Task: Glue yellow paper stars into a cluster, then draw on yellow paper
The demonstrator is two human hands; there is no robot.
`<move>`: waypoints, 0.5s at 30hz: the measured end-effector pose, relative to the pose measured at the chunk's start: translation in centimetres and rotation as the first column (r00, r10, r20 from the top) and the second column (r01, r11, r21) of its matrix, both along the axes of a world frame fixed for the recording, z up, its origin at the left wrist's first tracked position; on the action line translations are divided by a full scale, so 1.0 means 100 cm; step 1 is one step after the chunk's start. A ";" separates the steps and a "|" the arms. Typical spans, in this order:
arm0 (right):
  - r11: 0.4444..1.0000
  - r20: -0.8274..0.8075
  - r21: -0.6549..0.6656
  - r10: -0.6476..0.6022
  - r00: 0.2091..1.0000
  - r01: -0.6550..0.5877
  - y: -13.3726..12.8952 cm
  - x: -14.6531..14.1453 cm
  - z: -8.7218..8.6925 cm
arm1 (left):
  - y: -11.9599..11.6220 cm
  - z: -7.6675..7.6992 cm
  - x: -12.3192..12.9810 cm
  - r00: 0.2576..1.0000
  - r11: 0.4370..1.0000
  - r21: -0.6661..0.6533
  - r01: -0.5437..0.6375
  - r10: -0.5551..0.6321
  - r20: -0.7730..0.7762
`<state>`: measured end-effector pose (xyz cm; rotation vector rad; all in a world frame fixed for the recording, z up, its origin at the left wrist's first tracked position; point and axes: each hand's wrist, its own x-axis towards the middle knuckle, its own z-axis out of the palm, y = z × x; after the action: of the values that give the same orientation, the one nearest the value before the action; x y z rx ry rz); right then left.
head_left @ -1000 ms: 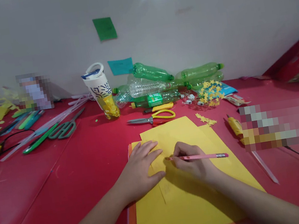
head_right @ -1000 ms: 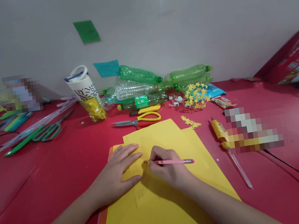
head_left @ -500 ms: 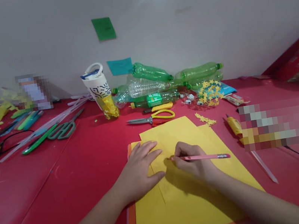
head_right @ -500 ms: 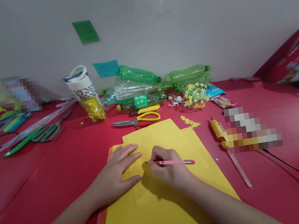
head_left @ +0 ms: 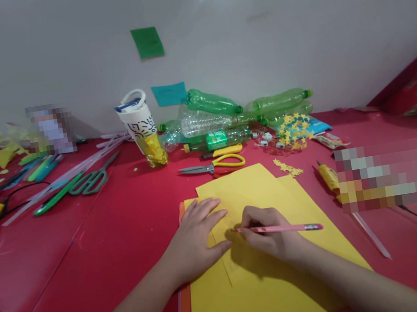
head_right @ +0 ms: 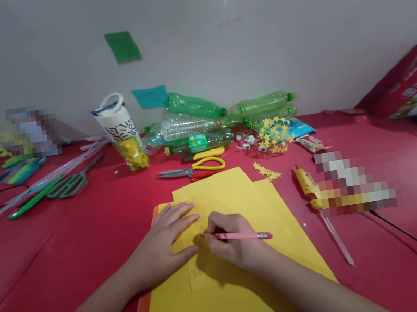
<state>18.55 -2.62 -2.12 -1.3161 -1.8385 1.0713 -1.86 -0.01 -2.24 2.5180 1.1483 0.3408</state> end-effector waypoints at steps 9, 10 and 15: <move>0.988 -0.191 -0.139 -0.091 0.977 0.065 0.004 0.006 0.003 | -0.002 -0.001 0.000 1.000 1.000 0.003 0.005 -0.005 -0.021; 0.979 -0.235 -0.183 -0.128 0.963 0.085 0.005 0.007 0.003 | -0.002 -0.001 -0.001 1.000 1.000 0.013 0.000 0.000 -0.020; 0.973 -0.264 -0.226 -0.109 0.958 0.048 0.001 0.012 0.002 | -0.003 -0.001 0.000 0.999 0.997 0.060 -0.043 0.042 0.024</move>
<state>19.71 -2.48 -1.97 -1.2768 -1.4852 1.3676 -1.89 -0.30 -2.33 2.5373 1.2019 0.4196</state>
